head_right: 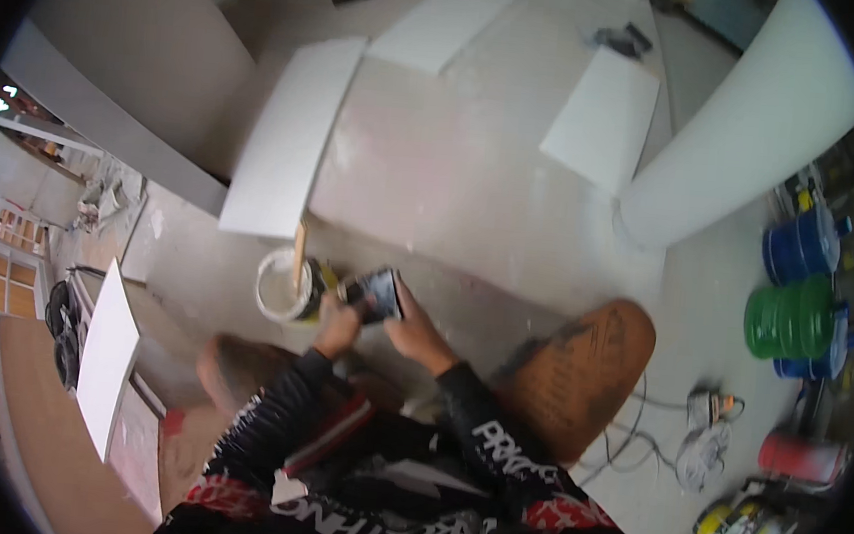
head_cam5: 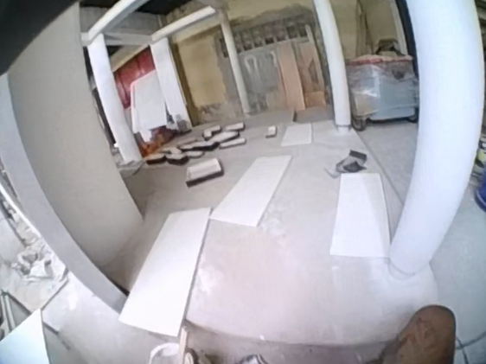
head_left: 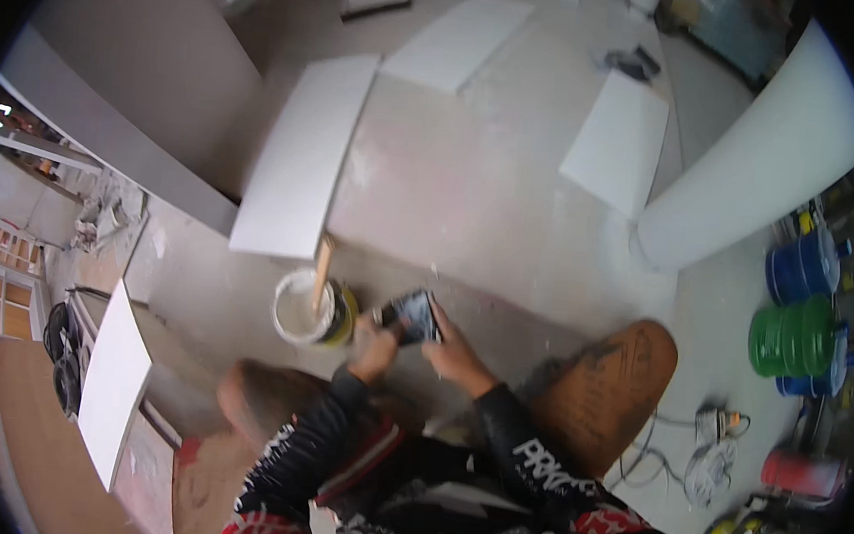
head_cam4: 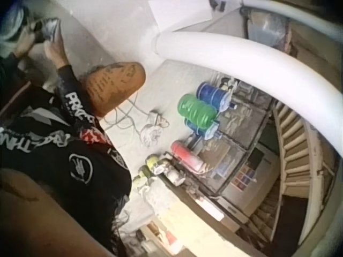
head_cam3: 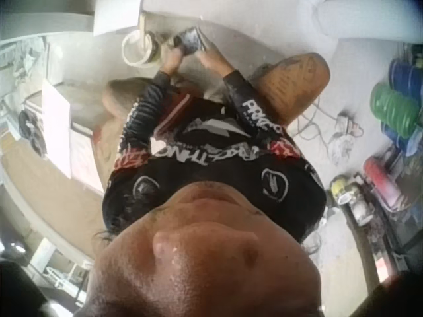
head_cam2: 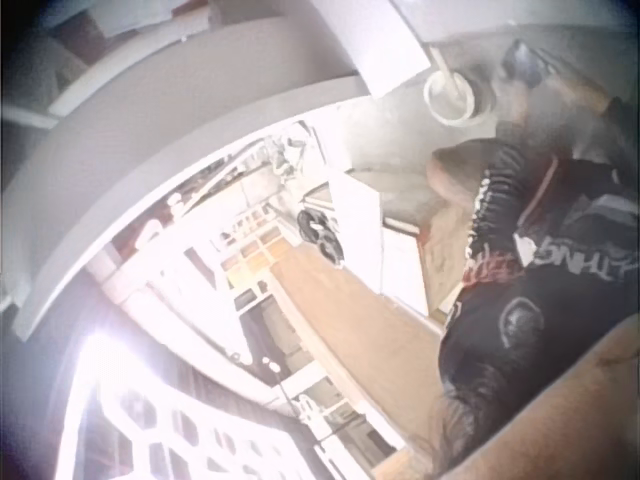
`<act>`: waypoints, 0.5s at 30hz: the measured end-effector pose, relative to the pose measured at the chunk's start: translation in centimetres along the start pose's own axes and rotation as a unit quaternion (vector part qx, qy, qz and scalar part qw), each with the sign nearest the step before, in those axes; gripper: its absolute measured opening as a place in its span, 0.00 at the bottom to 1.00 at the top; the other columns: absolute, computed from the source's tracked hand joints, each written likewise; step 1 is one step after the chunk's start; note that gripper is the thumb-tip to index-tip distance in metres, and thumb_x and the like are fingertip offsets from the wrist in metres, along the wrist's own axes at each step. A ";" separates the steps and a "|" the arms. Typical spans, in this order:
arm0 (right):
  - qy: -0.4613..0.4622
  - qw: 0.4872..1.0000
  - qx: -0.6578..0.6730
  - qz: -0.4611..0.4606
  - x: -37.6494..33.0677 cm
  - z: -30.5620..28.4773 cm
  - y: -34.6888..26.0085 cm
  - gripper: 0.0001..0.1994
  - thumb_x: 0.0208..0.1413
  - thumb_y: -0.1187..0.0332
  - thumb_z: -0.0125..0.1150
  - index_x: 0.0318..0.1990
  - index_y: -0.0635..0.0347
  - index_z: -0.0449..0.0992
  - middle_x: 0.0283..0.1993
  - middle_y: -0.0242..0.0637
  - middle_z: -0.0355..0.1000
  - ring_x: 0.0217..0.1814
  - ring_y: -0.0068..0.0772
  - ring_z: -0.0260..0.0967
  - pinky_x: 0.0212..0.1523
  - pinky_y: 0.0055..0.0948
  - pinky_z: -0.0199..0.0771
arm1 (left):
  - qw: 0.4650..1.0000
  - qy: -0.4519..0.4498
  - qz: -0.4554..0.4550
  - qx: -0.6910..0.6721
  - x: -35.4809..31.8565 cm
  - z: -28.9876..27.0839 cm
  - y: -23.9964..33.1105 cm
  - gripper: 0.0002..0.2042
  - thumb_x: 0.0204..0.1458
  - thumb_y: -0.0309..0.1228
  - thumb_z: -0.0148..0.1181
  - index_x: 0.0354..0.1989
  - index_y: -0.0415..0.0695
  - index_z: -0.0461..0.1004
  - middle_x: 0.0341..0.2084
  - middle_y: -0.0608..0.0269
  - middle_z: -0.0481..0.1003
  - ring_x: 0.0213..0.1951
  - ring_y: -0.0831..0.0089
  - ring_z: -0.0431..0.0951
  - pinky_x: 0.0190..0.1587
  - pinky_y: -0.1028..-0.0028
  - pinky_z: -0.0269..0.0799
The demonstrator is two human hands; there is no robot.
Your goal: Applying and smoothing white putty or surface compound onto white panels using a putty knife.
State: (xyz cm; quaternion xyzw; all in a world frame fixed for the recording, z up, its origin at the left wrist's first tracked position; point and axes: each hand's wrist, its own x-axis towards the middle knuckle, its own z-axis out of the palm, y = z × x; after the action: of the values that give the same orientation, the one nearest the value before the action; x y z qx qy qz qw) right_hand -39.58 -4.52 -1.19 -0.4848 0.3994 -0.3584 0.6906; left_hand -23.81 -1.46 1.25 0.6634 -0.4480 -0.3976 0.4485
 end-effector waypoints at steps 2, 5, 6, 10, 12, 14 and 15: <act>0.033 0.987 -0.154 0.032 -1.0 -0.9 -1.8 0.21 0.55 0.71 0.54 0.57 0.58 0.71 0.40 0.36 0.75 0.38 0.25 0.71 0.39 0.26 0.71 | 0.999 0.024 0.021 0.008 0.5 -0.5 0.9 0.17 0.53 0.30 0.60 0.48 0.32 0.75 0.36 0.50 0.80 0.39 0.70 0.79 0.46 0.70 0.72; 0.228 0.960 0.162 -0.012 1.3 -3.5 -3.0 0.11 0.63 0.60 0.54 0.38 0.57 0.77 0.29 0.31 0.73 0.26 0.21 0.67 0.28 0.21 0.69 | 0.988 0.080 0.096 -0.096 -0.1 0.1 3.2 0.17 0.55 0.24 0.57 0.53 0.34 0.72 0.44 0.50 0.78 0.42 0.68 0.78 0.50 0.71 0.71; 0.234 0.958 0.165 0.000 1.3 -5.2 -2.3 0.11 0.63 0.60 0.54 0.38 0.57 0.77 0.29 0.31 0.73 0.26 0.21 0.67 0.28 0.21 0.69 | 0.987 0.076 0.133 -0.041 -0.4 0.1 3.0 0.18 0.55 0.20 0.54 0.56 0.35 0.71 0.48 0.46 0.76 0.47 0.61 0.78 0.54 0.69 0.70; 0.036 0.822 0.520 0.231 0.7 -6.0 1.1 0.13 0.61 0.54 0.57 0.28 0.50 0.72 0.18 0.25 0.61 0.16 0.18 0.57 0.15 0.17 0.57 | 0.908 -0.076 0.404 0.084 -2.0 0.6 3.7 0.20 0.53 0.18 0.51 0.56 0.40 0.72 0.51 0.42 0.73 0.53 0.50 0.75 0.56 0.65 0.69; 0.010 0.810 0.503 0.301 -0.5 -3.6 2.7 0.14 0.61 0.53 0.58 0.27 0.49 0.70 0.18 0.24 0.58 0.13 0.17 0.52 0.12 0.16 0.51 | 0.899 -0.060 0.405 0.156 -1.9 1.3 3.2 0.19 0.53 0.20 0.52 0.55 0.40 0.73 0.48 0.42 0.75 0.50 0.51 0.77 0.52 0.65 0.72; -0.176 0.732 0.561 0.345 -2.5 -1.3 3.0 0.13 0.60 0.54 0.60 0.29 0.49 0.71 0.19 0.23 0.61 0.14 0.19 0.54 0.14 0.16 0.51 | 0.961 -0.027 0.216 0.172 -0.7 0.5 0.3 0.15 0.54 0.25 0.56 0.50 0.36 0.75 0.44 0.42 0.77 0.48 0.61 0.79 0.52 0.68 0.72; -0.173 0.728 0.566 0.347 -3.2 -1.3 2.3 0.13 0.60 0.54 0.60 0.29 0.49 0.71 0.19 0.23 0.61 0.14 0.19 0.54 0.14 0.16 0.51 | 0.994 -0.046 -0.019 0.098 1.1 -0.3 0.7 0.12 0.54 0.27 0.58 0.45 0.34 0.76 0.38 0.45 0.78 0.41 0.64 0.80 0.47 0.69 0.73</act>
State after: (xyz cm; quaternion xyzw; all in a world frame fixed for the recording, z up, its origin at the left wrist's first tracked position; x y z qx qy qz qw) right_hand -41.88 -1.55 -2.96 0.1144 0.1369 -0.1636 0.9703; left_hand -23.38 -2.56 1.82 0.6932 -0.4924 -0.3905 0.3529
